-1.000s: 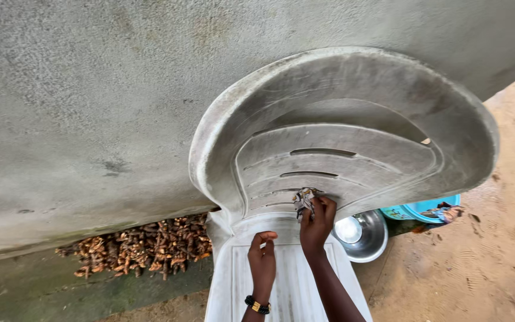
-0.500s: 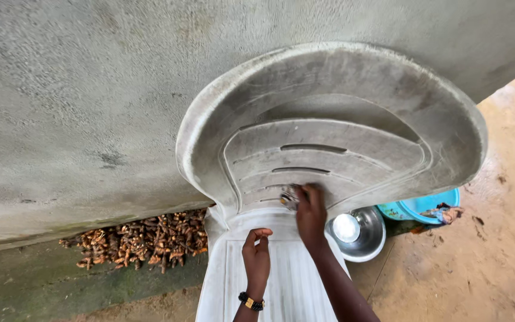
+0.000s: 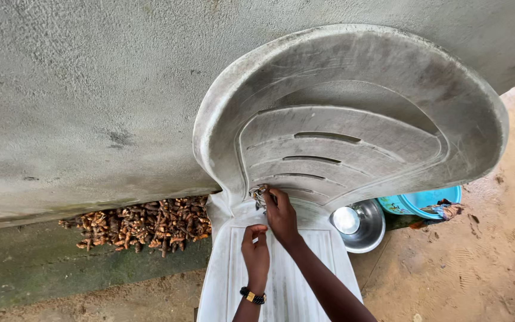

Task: The person cleans a plastic chair by wiping its seat, backrest, and edges with a cloth, folding the cloth, and wiping the chair again.

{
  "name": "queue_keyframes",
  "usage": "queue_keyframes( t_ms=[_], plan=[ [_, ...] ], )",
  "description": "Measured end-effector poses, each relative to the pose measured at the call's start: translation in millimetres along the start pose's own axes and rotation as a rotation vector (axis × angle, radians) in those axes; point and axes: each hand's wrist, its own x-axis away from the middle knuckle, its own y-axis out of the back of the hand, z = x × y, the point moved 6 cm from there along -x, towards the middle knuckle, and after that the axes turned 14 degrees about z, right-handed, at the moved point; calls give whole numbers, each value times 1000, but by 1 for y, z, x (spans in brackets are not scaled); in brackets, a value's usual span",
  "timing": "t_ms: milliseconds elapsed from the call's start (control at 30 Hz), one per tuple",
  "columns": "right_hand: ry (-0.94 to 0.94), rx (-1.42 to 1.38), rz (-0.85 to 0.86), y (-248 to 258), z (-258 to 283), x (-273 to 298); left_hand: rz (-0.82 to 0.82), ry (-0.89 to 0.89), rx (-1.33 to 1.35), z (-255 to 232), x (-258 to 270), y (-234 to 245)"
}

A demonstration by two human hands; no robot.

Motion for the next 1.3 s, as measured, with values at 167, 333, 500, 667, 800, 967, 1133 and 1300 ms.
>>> queue_keyframes(
  t_ms=[167, 333, 500, 667, 800, 967, 1133, 1300],
  plan=[
    [6, 230, 142, 9, -47, 15, 0, 116, -24, 11, 5, 24],
    [-242, 395, 63, 43, -88, 53, 81, 95, -22, 8, -3, 7],
    [-628, -310, -219, 11, -70, 44, 85, 110, -26, 9, 0, -6],
    [-244, -124, 66, 11, -17, -3, 11, 59, 19, 17, -4, 2],
    [-292, -378, 334, 51, -28, -6, 9, 29, 35, 24, -10, 12],
    [-315, -188, -44, 68, 2, -4, -61, 36, 208, 22, -8, 24],
    [-276, -159, -53, 26, 11, -5, -85, 29, 124, 23, 3, 48],
    [-306, -149, -119, 3, 9, -6, -112, 73, 163, 40, 11, 55]
  ],
)
